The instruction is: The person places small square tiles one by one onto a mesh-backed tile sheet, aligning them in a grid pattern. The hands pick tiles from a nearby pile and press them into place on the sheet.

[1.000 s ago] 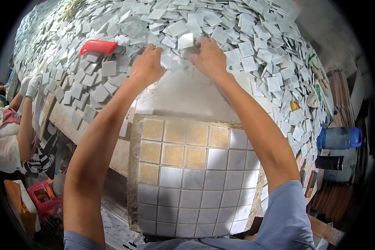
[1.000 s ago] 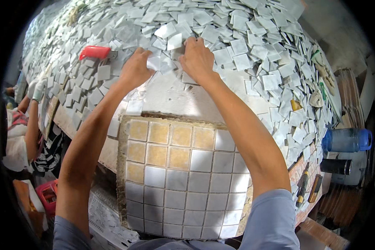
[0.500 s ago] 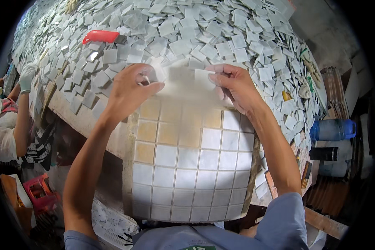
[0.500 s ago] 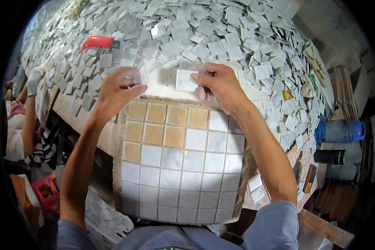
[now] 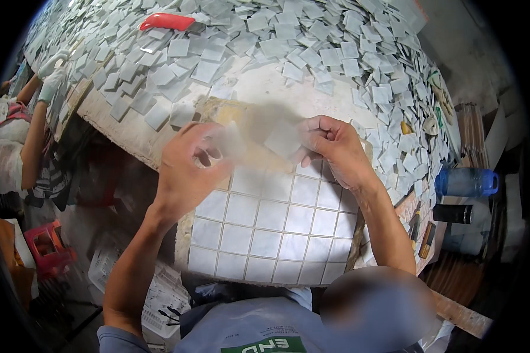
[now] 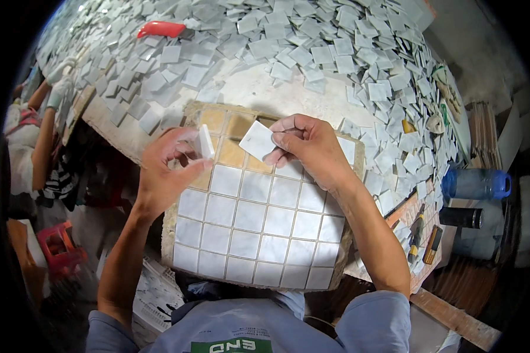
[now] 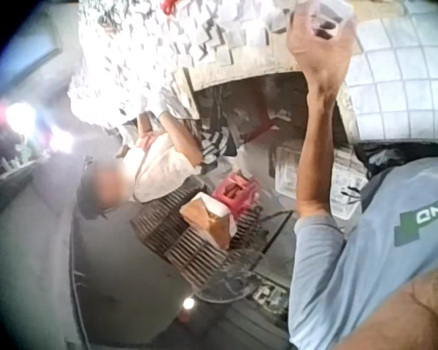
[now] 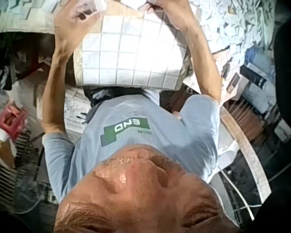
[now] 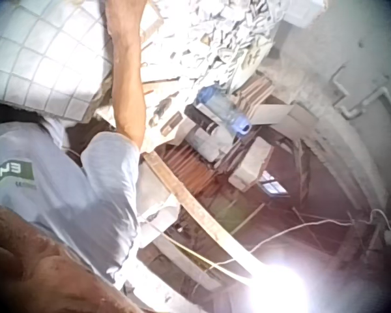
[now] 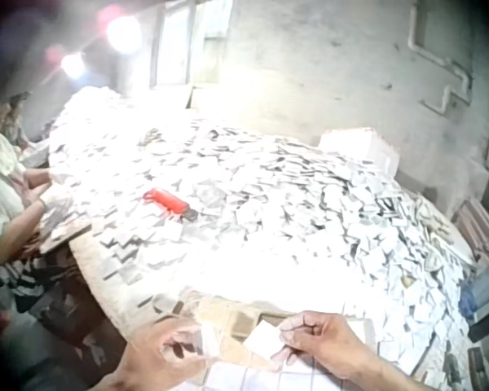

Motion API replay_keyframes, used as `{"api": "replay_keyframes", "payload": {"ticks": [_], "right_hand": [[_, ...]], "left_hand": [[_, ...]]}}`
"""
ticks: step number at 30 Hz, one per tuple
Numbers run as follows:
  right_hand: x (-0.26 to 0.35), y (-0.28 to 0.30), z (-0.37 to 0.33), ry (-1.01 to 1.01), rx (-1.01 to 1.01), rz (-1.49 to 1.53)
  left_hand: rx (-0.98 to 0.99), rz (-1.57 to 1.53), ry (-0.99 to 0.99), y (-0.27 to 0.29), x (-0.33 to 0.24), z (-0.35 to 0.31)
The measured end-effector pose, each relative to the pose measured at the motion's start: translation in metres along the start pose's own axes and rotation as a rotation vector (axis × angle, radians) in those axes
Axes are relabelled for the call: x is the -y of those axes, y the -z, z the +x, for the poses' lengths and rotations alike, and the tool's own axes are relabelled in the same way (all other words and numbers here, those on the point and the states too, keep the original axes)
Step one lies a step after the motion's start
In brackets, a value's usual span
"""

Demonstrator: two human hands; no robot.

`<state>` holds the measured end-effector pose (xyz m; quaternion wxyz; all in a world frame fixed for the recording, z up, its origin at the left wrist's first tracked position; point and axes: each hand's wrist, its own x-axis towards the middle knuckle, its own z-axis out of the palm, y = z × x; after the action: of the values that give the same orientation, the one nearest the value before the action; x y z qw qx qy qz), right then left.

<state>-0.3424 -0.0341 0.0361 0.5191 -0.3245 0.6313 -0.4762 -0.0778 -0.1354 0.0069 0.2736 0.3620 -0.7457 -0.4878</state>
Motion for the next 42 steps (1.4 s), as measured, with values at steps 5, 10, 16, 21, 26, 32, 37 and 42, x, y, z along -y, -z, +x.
{"api": "replay_keyframes", "payload": {"ticks": [5,10,16,21,26,32,37,42], "right_hand": [[-0.001,-0.004,-0.008,0.103,-0.021,-0.282],[-0.02,-0.001,-0.032,0.901,-0.023,-0.951],[-0.035,0.008,-0.049,1.092,0.07,-0.956],[-0.034,0.011,-0.048,1.076,0.07,-0.938],[-0.024,-0.008,-0.039,0.42,-0.128,-0.636],[-0.011,-0.008,0.0,0.008,-0.139,-0.421],[-0.026,-0.015,-0.007,0.57,-0.123,-1.035],[-0.027,-0.027,-0.021,0.672,-0.097,-1.391]], "left_hand": [[-0.06,0.137,-0.153,-0.004,-0.007,-0.014],[-0.107,0.052,-0.122,-0.018,0.001,-0.029],[-0.137,0.006,-0.092,-0.025,0.006,-0.034],[-0.131,0.085,-0.125,-0.024,0.009,-0.033],[-0.126,0.101,-0.133,-0.024,0.013,-0.033],[-0.125,0.127,-0.139,-0.023,0.015,-0.033],[-0.114,0.115,-0.142,-0.024,0.014,-0.033],[-0.12,0.12,-0.161,-0.024,0.014,-0.033]]}}
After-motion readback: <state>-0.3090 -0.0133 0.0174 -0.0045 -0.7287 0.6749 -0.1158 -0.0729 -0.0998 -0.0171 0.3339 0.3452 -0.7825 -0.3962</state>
